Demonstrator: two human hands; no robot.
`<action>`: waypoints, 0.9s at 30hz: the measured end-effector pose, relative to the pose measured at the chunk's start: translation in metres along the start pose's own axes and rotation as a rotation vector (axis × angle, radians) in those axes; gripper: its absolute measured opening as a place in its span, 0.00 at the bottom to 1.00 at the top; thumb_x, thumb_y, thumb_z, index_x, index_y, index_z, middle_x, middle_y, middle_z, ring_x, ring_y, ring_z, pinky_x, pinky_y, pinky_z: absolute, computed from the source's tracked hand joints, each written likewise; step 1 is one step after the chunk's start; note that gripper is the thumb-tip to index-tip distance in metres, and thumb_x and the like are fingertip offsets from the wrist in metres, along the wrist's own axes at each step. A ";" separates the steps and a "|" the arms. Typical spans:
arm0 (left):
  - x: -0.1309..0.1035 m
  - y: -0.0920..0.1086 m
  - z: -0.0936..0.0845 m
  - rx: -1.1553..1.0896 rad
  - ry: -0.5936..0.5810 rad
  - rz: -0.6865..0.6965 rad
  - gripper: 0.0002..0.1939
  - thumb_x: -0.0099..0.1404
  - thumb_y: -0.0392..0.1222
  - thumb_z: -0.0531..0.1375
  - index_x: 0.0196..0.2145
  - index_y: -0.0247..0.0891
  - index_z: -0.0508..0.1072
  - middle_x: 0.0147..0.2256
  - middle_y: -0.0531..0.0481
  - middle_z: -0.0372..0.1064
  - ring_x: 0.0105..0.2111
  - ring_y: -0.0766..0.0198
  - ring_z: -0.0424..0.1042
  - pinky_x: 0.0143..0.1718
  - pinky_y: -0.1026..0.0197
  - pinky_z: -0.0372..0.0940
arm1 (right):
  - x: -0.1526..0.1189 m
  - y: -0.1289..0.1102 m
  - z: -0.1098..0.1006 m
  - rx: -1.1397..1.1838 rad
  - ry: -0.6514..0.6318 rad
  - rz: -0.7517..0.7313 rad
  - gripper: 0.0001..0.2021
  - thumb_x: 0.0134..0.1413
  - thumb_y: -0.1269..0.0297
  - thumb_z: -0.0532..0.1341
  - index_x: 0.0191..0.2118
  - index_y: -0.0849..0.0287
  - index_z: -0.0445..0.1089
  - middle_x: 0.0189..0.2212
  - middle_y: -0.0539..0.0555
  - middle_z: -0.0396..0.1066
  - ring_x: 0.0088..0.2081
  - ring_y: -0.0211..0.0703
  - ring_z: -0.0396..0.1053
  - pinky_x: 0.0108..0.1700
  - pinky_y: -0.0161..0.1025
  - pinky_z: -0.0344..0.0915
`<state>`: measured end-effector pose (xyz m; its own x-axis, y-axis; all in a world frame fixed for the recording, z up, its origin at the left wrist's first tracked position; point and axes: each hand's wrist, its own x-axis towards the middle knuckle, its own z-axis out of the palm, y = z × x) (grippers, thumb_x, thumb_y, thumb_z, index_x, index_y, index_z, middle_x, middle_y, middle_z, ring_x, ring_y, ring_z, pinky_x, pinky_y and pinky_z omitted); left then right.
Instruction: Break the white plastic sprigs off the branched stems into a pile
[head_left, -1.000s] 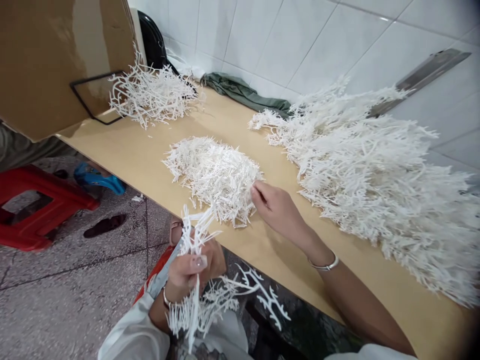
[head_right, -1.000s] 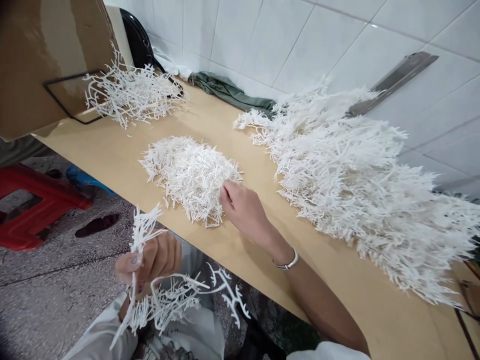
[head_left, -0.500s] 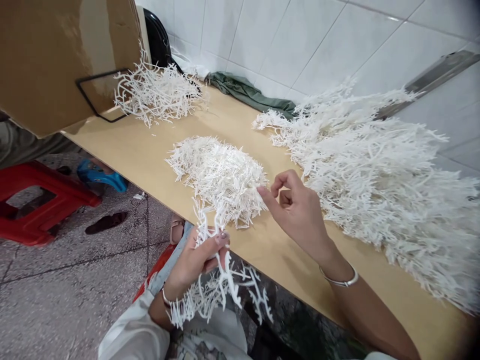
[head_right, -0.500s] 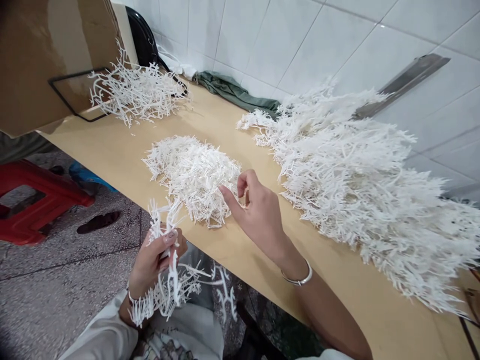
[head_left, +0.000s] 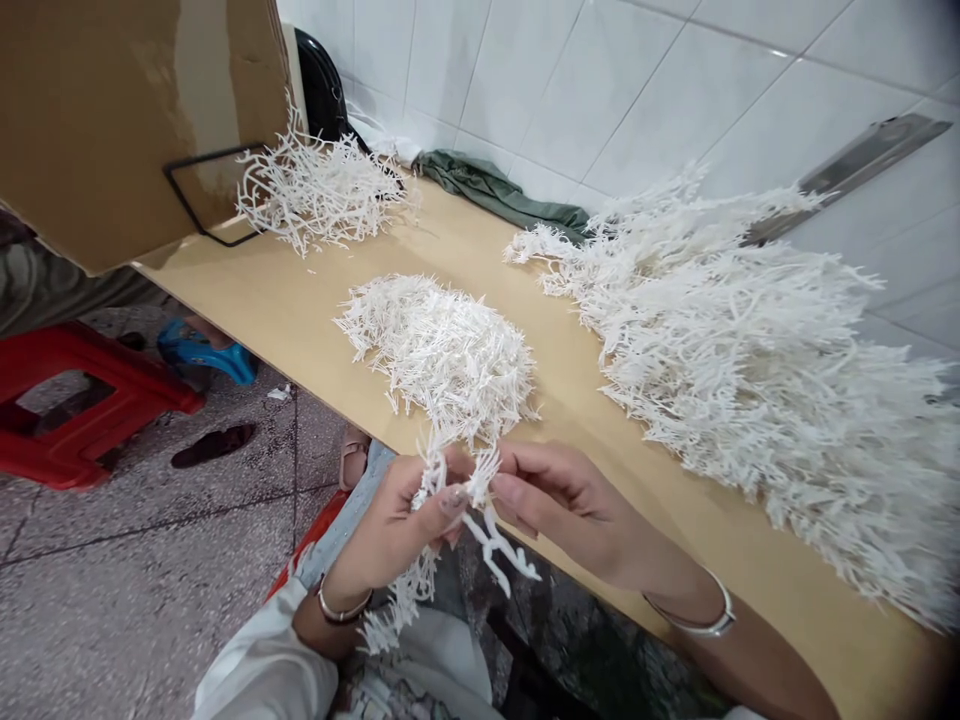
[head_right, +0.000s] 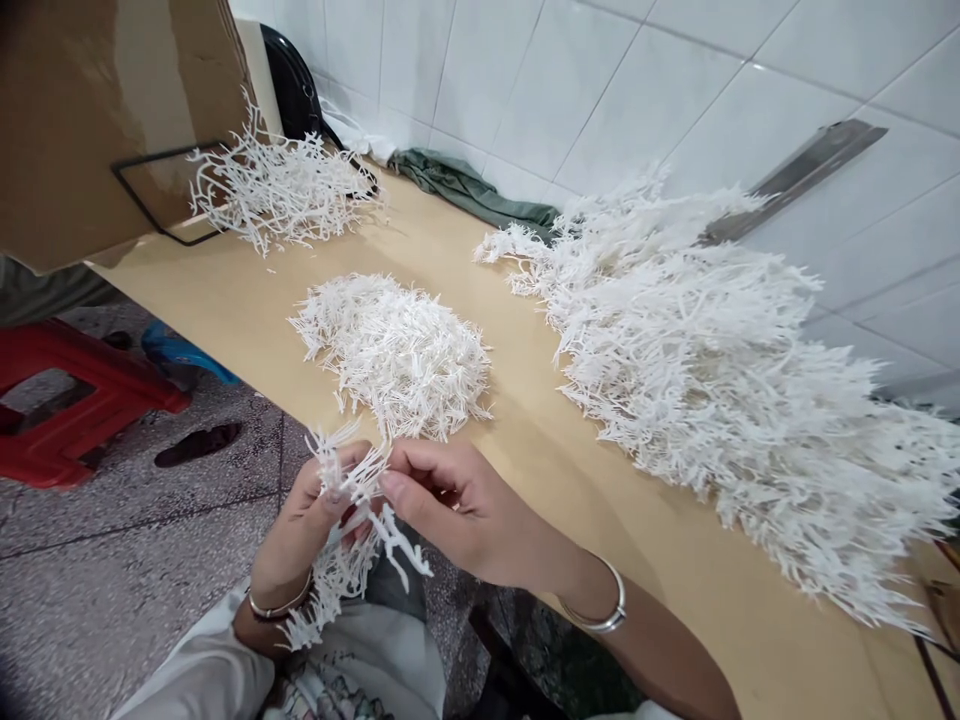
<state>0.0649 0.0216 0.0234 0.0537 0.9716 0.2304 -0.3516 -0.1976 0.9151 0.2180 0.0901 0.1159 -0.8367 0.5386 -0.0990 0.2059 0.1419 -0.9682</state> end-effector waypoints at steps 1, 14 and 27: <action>0.000 0.000 0.001 0.032 0.058 0.032 0.17 0.66 0.54 0.54 0.33 0.36 0.69 0.21 0.54 0.61 0.17 0.72 0.56 0.17 0.69 0.53 | -0.001 0.000 0.001 0.029 -0.006 -0.005 0.16 0.65 0.57 0.51 0.26 0.59 0.56 0.19 0.44 0.49 0.20 0.30 0.45 0.21 0.31 0.44; -0.003 0.007 0.002 0.258 0.116 0.104 0.15 0.65 0.48 0.56 0.29 0.36 0.73 0.24 0.52 0.66 0.25 0.66 0.63 0.28 0.65 0.60 | -0.001 0.010 0.005 0.081 -0.028 -0.023 0.14 0.61 0.51 0.55 0.36 0.58 0.59 0.23 0.45 0.52 0.23 0.31 0.48 0.23 0.31 0.46; 0.003 -0.005 0.002 -0.328 -0.128 -0.185 0.24 0.53 0.57 0.65 0.19 0.35 0.62 0.16 0.56 0.51 0.17 0.74 0.48 0.19 0.65 0.42 | 0.001 0.020 0.020 0.285 -0.112 -0.056 0.22 0.63 0.55 0.53 0.20 0.60 0.55 0.14 0.43 0.49 0.16 0.26 0.45 0.17 0.29 0.43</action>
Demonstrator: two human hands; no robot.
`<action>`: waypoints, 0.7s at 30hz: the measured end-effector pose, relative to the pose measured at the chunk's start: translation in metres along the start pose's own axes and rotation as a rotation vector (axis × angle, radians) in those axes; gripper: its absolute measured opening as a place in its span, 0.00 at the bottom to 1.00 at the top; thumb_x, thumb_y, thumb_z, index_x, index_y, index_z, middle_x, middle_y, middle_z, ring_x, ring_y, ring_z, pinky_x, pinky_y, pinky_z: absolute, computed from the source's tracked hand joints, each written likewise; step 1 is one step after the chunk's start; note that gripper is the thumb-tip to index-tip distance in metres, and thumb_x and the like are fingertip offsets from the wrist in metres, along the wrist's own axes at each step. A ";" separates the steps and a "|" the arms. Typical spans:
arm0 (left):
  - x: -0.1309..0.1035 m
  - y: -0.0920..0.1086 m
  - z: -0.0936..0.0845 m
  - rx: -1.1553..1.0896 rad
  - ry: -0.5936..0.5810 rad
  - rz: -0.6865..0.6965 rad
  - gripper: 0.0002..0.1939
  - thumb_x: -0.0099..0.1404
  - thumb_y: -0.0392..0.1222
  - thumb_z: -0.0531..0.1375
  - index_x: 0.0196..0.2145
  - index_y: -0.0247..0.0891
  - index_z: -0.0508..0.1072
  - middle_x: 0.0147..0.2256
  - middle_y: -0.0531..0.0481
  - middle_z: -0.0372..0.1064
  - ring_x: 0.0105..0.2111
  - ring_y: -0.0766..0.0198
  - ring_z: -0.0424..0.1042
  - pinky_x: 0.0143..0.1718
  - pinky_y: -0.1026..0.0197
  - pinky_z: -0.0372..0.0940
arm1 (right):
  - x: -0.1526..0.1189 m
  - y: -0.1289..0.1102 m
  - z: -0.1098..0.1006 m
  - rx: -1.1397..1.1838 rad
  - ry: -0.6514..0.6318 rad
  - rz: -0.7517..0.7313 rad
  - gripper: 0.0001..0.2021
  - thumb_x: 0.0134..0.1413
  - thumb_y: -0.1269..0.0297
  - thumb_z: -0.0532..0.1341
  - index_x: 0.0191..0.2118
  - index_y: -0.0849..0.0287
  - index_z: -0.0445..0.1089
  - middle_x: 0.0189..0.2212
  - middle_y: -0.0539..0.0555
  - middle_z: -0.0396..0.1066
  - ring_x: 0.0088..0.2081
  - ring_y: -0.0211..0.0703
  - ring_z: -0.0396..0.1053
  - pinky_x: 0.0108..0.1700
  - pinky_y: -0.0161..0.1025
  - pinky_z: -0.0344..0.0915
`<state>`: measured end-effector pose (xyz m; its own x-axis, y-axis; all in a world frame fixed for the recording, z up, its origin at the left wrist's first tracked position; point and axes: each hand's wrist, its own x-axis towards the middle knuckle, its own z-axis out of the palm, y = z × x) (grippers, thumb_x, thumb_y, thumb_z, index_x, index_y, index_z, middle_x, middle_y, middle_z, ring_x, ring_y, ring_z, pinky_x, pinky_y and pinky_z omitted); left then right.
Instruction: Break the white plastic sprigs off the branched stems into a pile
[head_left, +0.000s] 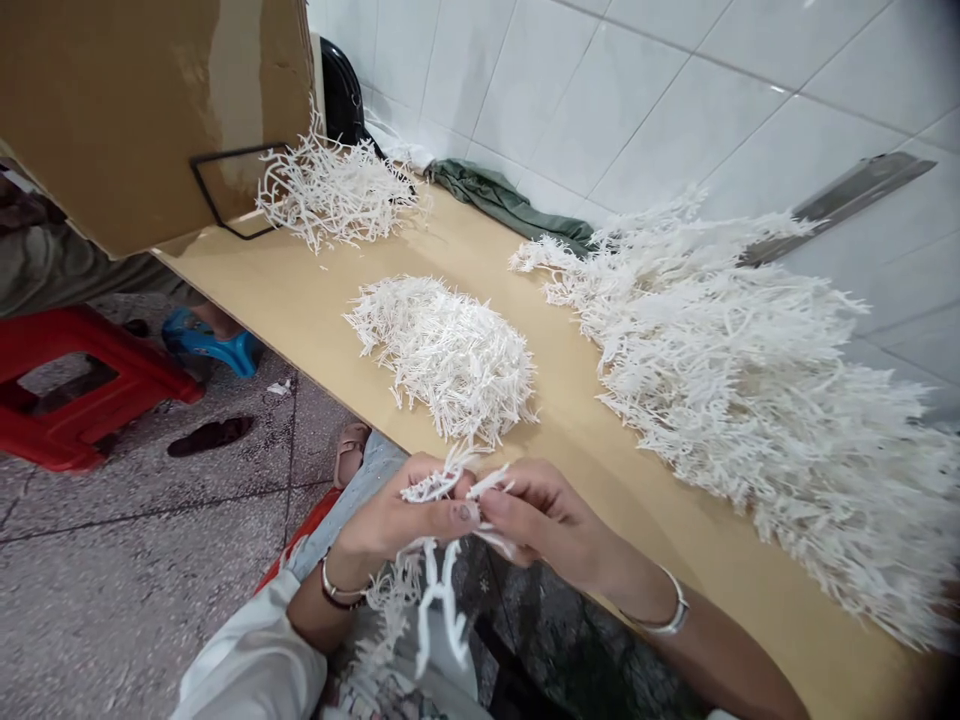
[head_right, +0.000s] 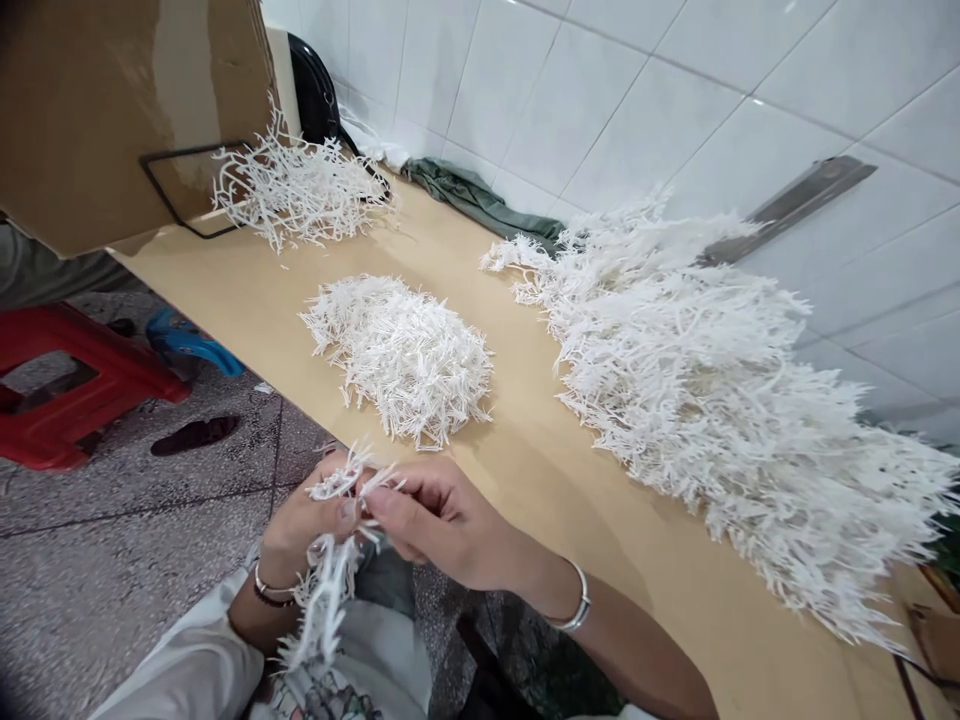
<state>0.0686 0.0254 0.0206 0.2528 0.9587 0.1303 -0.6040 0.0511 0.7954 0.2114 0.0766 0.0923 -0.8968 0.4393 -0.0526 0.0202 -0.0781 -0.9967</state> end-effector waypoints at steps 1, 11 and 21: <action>0.002 -0.004 0.000 -0.084 -0.026 -0.032 0.25 0.50 0.58 0.66 0.18 0.35 0.62 0.15 0.56 0.51 0.16 0.74 0.48 0.17 0.65 0.41 | 0.000 0.004 0.003 0.091 -0.005 -0.001 0.22 0.63 0.54 0.54 0.20 0.60 0.55 0.13 0.43 0.50 0.15 0.26 0.45 0.16 0.29 0.42; 0.018 -0.023 0.016 -0.508 -0.210 -0.138 0.30 0.48 0.58 0.66 0.15 0.39 0.50 0.05 0.62 0.44 0.02 0.76 0.39 0.03 0.69 0.37 | 0.000 0.016 0.013 0.643 -0.023 -0.048 0.15 0.61 0.63 0.55 0.24 0.60 0.58 0.10 0.38 0.44 0.10 0.24 0.35 0.13 0.26 0.37; 0.015 -0.024 0.014 -0.678 -0.189 0.087 0.26 0.56 0.55 0.61 0.16 0.37 0.51 0.08 0.63 0.41 0.04 0.78 0.40 0.06 0.72 0.43 | 0.014 0.000 -0.020 -0.093 0.254 -0.216 0.23 0.62 0.58 0.54 0.18 0.58 0.48 0.15 0.43 0.45 0.16 0.29 0.44 0.19 0.32 0.44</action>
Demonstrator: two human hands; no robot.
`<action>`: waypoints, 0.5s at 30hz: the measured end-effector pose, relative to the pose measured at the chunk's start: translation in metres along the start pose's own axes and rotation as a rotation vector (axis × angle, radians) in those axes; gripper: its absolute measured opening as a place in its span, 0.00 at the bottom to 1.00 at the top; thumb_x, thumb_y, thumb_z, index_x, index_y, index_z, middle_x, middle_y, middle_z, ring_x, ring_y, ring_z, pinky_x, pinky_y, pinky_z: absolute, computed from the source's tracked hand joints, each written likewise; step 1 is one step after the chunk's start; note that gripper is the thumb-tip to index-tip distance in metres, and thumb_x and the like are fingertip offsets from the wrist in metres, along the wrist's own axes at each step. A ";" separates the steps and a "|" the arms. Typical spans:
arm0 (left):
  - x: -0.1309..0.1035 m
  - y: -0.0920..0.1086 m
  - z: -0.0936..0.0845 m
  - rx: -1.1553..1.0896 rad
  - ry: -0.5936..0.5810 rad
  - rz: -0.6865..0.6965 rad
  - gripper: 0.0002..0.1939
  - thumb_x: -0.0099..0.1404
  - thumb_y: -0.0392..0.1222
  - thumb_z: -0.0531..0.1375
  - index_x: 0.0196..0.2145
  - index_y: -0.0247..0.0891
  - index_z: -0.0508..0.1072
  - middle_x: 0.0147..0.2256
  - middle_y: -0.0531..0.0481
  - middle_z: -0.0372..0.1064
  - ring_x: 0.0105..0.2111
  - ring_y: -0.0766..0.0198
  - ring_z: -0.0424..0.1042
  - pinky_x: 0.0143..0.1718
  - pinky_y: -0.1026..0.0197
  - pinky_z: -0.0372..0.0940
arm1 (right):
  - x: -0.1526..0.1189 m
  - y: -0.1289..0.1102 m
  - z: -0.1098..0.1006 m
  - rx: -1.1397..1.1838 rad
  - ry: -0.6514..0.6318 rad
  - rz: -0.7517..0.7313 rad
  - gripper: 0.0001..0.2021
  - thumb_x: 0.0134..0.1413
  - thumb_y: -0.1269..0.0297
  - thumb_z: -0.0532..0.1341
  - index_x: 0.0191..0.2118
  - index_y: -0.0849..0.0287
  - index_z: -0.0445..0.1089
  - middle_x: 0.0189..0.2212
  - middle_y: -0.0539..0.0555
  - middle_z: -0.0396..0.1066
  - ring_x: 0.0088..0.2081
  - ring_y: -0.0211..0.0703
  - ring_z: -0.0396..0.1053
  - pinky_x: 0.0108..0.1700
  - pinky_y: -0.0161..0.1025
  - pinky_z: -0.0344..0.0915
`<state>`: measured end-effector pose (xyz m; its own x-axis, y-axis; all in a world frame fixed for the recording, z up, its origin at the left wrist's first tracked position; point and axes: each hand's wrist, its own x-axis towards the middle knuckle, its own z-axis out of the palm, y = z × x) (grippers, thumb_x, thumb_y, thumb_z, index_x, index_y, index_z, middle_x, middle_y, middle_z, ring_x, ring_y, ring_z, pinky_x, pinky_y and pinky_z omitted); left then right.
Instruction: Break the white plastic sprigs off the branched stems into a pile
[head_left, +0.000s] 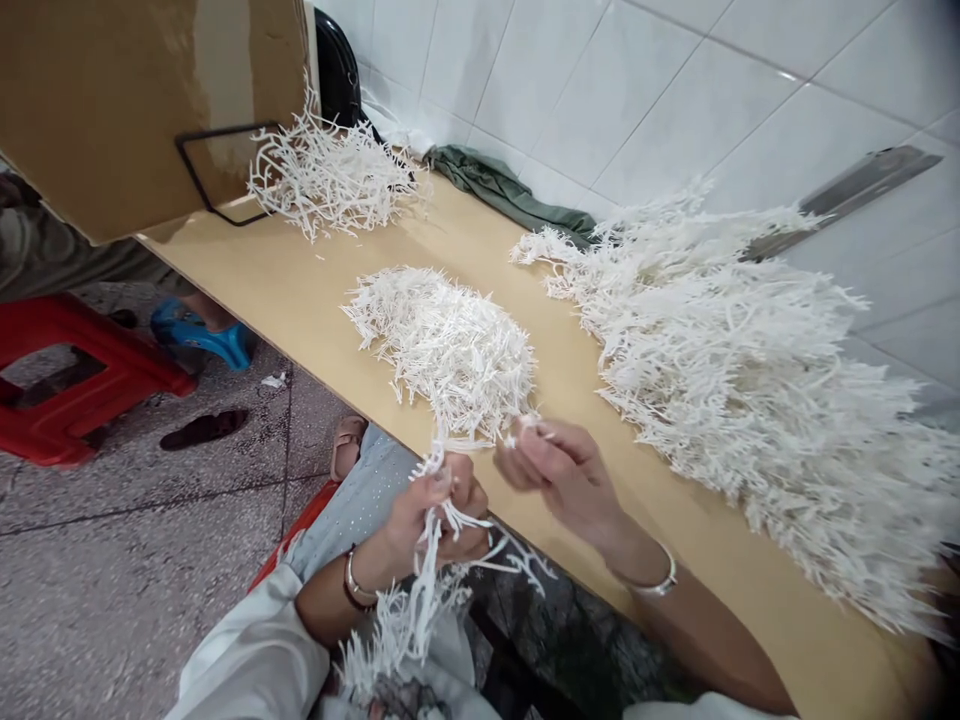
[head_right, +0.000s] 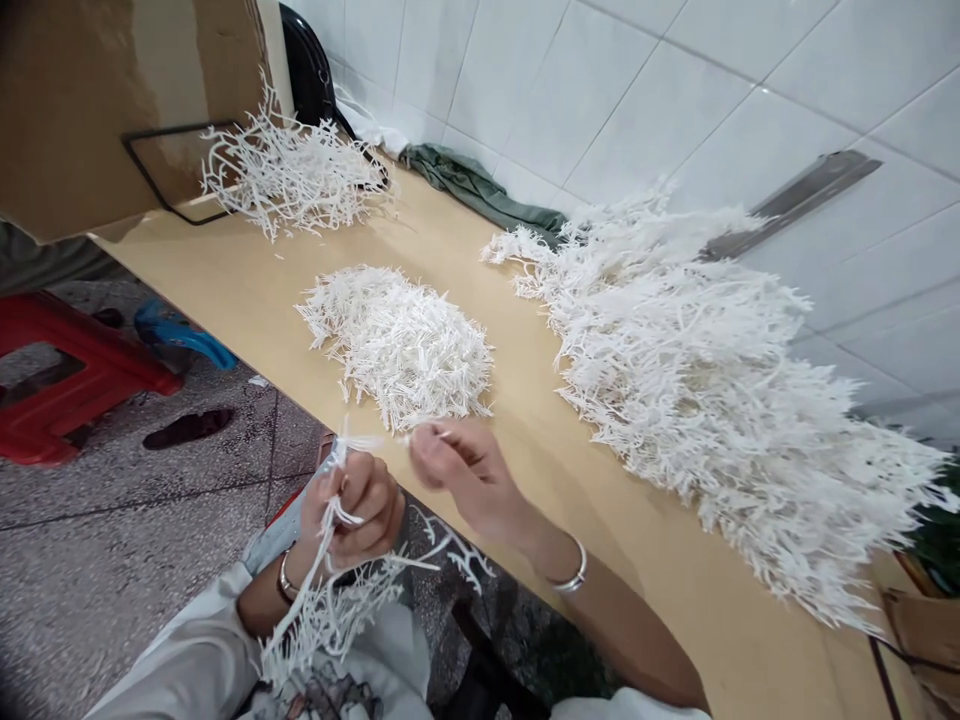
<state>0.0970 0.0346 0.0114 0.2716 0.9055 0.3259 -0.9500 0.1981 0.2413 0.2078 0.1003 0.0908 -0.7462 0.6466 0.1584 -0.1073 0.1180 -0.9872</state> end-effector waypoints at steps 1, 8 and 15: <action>0.000 0.005 0.002 0.040 0.028 0.033 0.27 0.56 0.56 0.61 0.16 0.37 0.52 0.09 0.63 0.41 0.04 0.78 0.39 0.05 0.73 0.43 | 0.006 0.000 -0.009 -0.219 0.067 -0.040 0.23 0.62 0.57 0.54 0.19 0.58 0.50 0.16 0.44 0.46 0.18 0.30 0.45 0.21 0.33 0.44; 0.002 0.026 0.010 0.428 0.406 0.116 0.23 0.58 0.57 0.60 0.19 0.37 0.60 0.12 0.62 0.44 0.09 0.78 0.43 0.10 0.73 0.42 | 0.032 0.020 -0.062 -1.334 0.316 -0.015 0.19 0.62 0.60 0.51 0.20 0.58 0.52 0.16 0.46 0.49 0.19 0.34 0.47 0.27 0.37 0.44; 0.002 0.022 0.006 0.674 0.473 0.187 0.17 0.62 0.52 0.59 0.26 0.37 0.63 0.16 0.59 0.53 0.13 0.76 0.51 0.14 0.70 0.47 | 0.032 0.024 -0.070 -1.601 0.321 -0.063 0.25 0.62 0.49 0.50 0.18 0.58 0.51 0.13 0.45 0.50 0.18 0.33 0.44 0.35 0.39 0.48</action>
<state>0.0774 0.0391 0.0227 -0.1162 0.9926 0.0341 -0.6367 -0.1008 0.7645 0.2269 0.1765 0.0735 -0.5858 0.7081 0.3943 0.7743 0.6326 0.0142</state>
